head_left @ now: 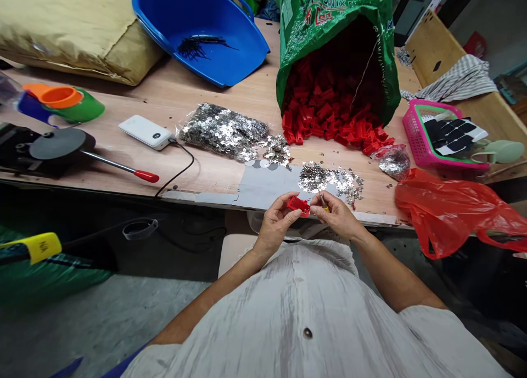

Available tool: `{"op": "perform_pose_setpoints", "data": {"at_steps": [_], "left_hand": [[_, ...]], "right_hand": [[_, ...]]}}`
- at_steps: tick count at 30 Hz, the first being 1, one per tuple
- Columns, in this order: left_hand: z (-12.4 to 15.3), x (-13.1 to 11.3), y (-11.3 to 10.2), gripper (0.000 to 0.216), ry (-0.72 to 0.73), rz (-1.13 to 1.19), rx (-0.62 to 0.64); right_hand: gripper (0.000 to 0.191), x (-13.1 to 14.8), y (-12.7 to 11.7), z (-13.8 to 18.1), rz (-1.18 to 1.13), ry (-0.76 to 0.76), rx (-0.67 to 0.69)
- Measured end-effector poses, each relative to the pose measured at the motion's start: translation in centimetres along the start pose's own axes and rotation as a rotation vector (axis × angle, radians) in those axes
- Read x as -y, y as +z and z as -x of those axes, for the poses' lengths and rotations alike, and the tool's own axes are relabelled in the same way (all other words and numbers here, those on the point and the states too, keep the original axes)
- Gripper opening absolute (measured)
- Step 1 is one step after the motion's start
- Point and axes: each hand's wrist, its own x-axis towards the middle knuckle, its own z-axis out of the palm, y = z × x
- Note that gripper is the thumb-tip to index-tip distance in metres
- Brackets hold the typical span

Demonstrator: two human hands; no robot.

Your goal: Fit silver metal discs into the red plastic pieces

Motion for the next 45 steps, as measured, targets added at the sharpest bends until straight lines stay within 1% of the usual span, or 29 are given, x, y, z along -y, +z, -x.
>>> {"op": "perform_pose_setpoints", "data": {"at_steps": [6,10,13,15,19,21,24,29,36,41,45], "left_hand": [[0.5,-0.4,0.6,0.038,0.057,0.023,0.036],[0.5,-0.5,0.5,0.038,0.073,-0.011,0.038],[0.1,-0.1,-0.1,0.038,0.074,-0.052,0.058],[-0.5,0.3,-0.9,0.037,0.084,-0.119,0.08],[-1.9,0.9,-2.7,0.033,0.165,-0.362,0.115],[-2.5,0.9,-3.3,0.032,0.2,-0.509,0.142],[-3.3,0.6,-3.6,0.031,0.23,-0.672,0.199],[-4.3,0.2,-3.6,0.033,0.242,-0.711,0.301],[-5.0,0.6,-4.0,0.034,0.238,-0.672,0.296],[-5.1,0.5,-4.0,0.03,0.261,-0.661,0.313],[-5.0,0.4,-3.9,0.029,0.245,-0.669,0.318]], "right_hand": [[0.034,0.4,0.4,0.1,-0.183,0.032,0.064],[0.036,0.3,0.3,0.0,-0.191,0.036,0.088],[0.038,-0.4,-0.3,-0.2,-0.059,0.01,0.073],[0.038,-1.0,-0.7,-0.3,0.097,-0.032,0.036],[0.029,-1.9,-0.8,-0.3,0.518,-0.183,-0.087],[0.025,-1.9,-0.6,-0.3,0.637,-0.219,-0.113],[0.022,-1.8,-0.3,-0.4,0.705,-0.211,-0.115],[0.018,-1.9,-0.2,-0.7,0.79,-0.245,-0.086],[0.021,-2.4,-0.1,-1.1,0.838,-0.278,-0.048],[0.02,-2.7,0.2,-1.0,0.913,-0.261,-0.056],[0.019,-2.3,1.3,-0.7,0.976,-0.215,-0.104]]}}
